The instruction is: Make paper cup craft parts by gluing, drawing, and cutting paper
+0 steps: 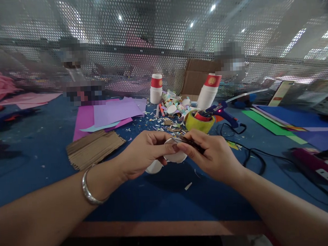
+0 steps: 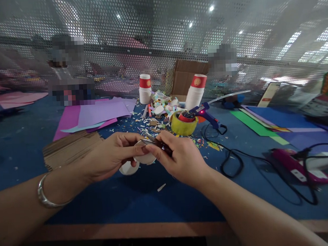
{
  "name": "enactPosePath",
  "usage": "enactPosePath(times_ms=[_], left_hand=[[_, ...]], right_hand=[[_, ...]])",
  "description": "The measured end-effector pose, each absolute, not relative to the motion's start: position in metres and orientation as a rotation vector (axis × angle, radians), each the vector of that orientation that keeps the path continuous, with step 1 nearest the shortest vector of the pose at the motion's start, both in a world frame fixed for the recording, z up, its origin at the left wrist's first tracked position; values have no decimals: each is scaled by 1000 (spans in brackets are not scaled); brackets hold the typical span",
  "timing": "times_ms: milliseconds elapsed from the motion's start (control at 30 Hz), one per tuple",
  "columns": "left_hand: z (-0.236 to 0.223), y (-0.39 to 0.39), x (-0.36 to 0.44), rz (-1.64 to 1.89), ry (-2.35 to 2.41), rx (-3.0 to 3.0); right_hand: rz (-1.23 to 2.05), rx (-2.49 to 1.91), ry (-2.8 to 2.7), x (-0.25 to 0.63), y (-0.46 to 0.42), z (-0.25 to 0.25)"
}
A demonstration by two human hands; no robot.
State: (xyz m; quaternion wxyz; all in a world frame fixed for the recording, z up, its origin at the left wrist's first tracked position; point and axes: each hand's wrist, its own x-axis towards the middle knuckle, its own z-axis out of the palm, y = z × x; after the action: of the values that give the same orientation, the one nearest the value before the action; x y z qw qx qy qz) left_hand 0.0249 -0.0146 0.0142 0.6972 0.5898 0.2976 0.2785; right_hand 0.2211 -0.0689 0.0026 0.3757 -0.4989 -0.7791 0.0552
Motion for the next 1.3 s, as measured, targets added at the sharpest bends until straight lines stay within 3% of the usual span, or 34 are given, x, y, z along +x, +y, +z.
enactPosePath(times_ms=[1300], left_hand=[[14,-17,25,666,687,1324]], right_hand=[[301,-1337,-1950,216,-68,5]])
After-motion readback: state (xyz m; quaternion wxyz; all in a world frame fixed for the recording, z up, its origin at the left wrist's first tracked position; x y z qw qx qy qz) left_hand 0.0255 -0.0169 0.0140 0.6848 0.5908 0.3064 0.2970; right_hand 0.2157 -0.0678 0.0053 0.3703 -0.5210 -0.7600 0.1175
